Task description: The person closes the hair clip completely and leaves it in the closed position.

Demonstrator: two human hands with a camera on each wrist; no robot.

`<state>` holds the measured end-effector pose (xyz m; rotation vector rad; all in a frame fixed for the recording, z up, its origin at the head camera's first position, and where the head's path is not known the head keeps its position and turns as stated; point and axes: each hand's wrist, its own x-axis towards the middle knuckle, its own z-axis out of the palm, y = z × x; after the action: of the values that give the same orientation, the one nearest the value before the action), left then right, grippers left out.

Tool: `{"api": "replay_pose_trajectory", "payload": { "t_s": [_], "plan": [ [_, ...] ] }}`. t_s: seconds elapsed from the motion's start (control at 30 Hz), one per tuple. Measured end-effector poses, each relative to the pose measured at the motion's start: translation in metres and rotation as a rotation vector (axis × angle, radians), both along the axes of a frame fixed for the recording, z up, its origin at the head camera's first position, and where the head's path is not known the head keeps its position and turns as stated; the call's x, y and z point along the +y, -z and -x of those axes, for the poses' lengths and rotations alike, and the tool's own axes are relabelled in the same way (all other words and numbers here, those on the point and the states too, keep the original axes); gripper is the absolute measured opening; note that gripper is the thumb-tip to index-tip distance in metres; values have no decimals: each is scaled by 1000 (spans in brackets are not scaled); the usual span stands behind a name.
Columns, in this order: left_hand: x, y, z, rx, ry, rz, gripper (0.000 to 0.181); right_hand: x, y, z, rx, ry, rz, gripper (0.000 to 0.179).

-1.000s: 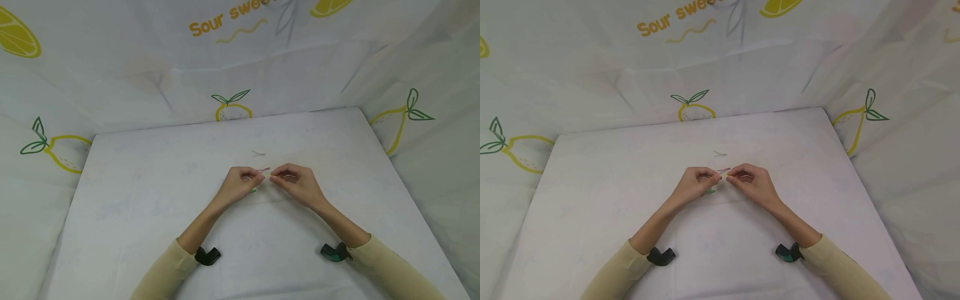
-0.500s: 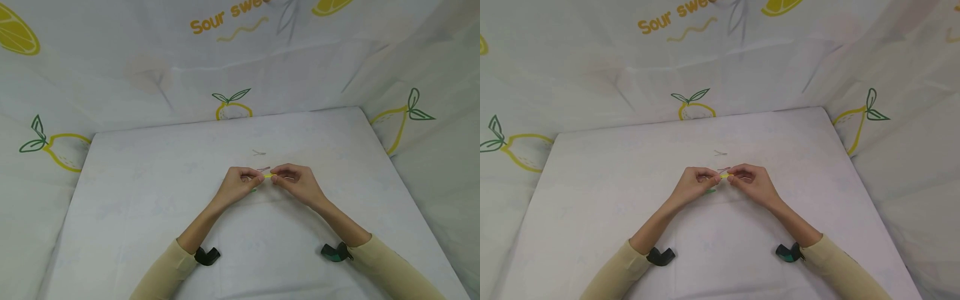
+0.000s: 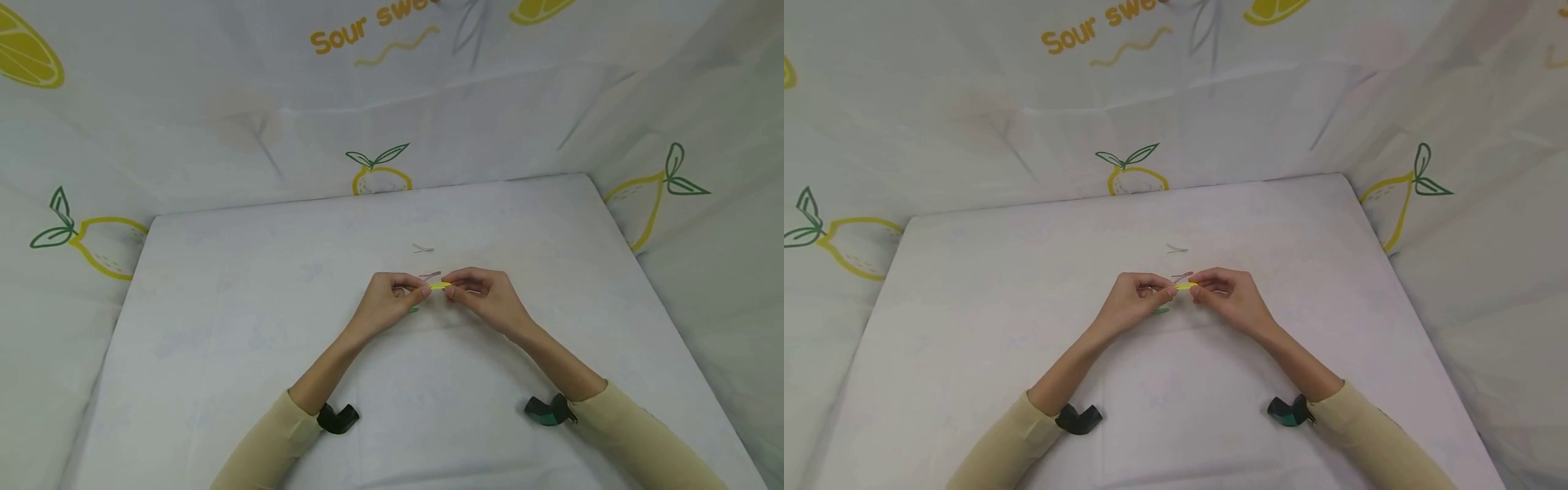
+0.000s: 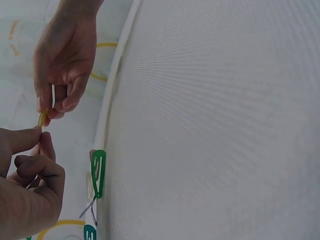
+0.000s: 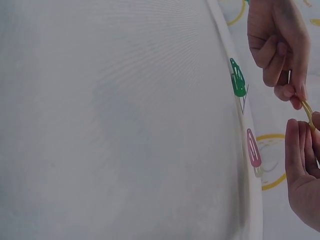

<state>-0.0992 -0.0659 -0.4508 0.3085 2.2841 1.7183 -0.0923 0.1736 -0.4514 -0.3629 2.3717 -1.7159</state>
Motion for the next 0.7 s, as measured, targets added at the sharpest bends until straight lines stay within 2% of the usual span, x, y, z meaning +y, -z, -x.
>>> {"api": "replay_pose_trajectory", "payload": {
  "t_s": [0.47,0.7],
  "plan": [
    [-2,2,0,39,19,25,17,2,0,1,-6,-7,-34,23],
    [-3,5,0,26,3,24,13,3,0,2,-34,3,-49,23]
  ]
}}
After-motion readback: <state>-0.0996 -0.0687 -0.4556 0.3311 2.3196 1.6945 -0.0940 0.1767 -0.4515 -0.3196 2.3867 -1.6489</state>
